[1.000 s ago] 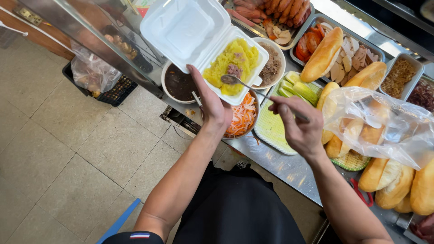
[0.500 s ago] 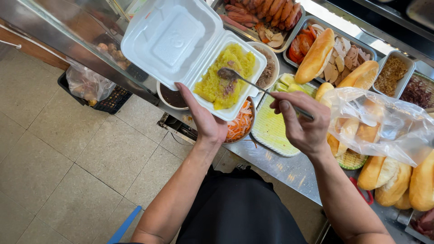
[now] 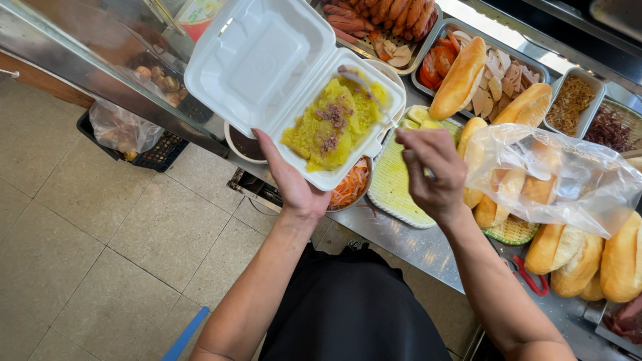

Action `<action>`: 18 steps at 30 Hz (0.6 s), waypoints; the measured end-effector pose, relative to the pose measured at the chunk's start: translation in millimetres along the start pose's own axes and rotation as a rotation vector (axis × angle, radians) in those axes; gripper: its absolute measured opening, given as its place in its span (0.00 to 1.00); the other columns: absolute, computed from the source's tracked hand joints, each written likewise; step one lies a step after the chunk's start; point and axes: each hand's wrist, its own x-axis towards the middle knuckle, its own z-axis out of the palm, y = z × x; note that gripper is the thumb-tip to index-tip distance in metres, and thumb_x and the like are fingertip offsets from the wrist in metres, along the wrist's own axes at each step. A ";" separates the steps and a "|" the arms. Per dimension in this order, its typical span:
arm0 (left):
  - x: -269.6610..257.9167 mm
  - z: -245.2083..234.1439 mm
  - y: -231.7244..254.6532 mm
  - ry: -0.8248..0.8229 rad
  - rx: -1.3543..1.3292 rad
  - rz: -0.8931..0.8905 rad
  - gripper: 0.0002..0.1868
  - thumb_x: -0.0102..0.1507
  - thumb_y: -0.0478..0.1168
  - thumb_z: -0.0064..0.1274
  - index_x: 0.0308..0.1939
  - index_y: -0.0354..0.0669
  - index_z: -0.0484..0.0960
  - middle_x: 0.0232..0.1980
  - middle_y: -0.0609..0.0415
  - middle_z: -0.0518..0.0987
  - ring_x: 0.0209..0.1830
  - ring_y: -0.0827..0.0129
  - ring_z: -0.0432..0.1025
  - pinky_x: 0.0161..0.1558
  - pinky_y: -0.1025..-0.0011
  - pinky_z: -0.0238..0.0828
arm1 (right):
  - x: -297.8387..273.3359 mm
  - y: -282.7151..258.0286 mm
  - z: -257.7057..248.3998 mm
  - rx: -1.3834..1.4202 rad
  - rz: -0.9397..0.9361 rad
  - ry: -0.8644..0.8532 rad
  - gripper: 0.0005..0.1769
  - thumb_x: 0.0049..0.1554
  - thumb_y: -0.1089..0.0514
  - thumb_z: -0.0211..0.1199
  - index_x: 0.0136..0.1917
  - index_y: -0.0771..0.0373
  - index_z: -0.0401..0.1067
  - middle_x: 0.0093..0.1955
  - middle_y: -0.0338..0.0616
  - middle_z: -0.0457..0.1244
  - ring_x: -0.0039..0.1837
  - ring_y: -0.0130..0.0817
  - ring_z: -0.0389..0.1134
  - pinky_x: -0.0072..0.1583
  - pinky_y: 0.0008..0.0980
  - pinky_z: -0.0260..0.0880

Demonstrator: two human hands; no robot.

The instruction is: The person slices sausages on a cutting board, then assembles a sandwich in a styrofoam container by adding pickles, sauces, shredded vegetables, sliced sausage, and other toppings. The container is closed and placed in a plastic bag.

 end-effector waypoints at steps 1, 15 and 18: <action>0.3 0.6 1.6 -0.004 0.004 0.009 0.47 0.68 0.71 0.31 0.82 0.46 0.48 0.82 0.48 0.55 0.83 0.53 0.52 0.79 0.52 0.51 | -3.2 0.3 1.2 -0.029 -0.044 -0.010 0.15 0.63 0.71 0.64 0.63 0.66 0.75 0.55 0.49 0.69 0.56 0.41 0.70 0.57 0.35 0.72; 5.0 -32.2 32.0 -0.041 0.059 0.008 0.44 0.70 0.70 0.28 0.81 0.45 0.52 0.82 0.49 0.58 0.82 0.55 0.55 0.79 0.55 0.54 | -18.6 57.4 4.6 0.341 0.706 0.302 0.14 0.71 0.56 0.57 0.61 0.66 0.78 0.47 0.42 0.71 0.44 0.24 0.65 0.45 0.23 0.63; -2.7 -38.1 40.0 -0.059 0.115 -0.005 0.44 0.71 0.69 0.27 0.81 0.44 0.52 0.82 0.49 0.59 0.81 0.56 0.55 0.79 0.56 0.54 | -20.0 73.3 46.5 0.080 0.794 0.039 0.15 0.67 0.54 0.58 0.59 0.64 0.80 0.44 0.43 0.73 0.40 0.25 0.67 0.42 0.25 0.64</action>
